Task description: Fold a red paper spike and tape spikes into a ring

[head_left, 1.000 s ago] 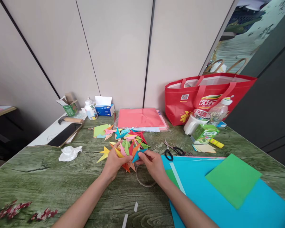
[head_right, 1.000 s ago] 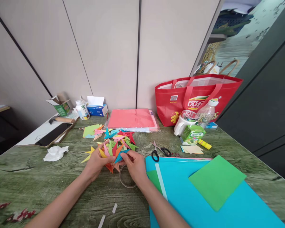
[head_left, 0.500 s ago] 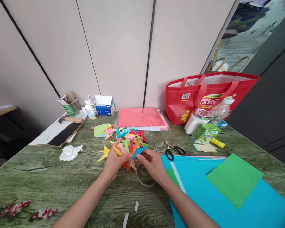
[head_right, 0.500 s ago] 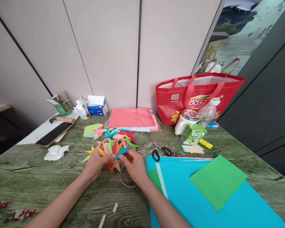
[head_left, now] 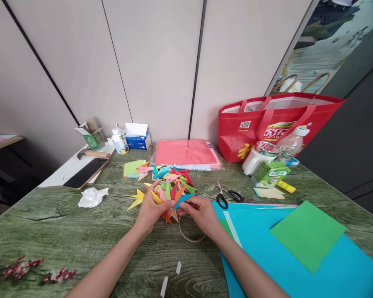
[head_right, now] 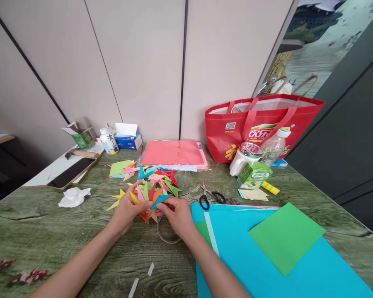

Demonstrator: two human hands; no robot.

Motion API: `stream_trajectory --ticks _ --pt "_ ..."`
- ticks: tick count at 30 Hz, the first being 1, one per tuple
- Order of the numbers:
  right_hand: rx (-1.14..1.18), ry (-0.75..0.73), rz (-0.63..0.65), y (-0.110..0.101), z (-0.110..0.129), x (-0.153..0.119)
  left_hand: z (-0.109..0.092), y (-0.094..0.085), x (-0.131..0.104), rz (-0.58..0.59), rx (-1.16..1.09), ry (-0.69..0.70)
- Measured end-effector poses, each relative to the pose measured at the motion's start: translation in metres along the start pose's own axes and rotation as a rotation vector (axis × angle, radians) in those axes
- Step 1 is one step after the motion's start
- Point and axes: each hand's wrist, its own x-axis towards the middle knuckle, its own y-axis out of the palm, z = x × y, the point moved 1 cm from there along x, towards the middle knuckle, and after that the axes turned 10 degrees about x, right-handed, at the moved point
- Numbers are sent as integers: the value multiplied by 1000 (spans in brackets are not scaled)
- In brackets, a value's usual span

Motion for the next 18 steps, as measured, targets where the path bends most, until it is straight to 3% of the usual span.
stream_trajectory --ticks 18 --pt "-13 -19 -9 3 -9 0 0 2 0 -39 11 -31"
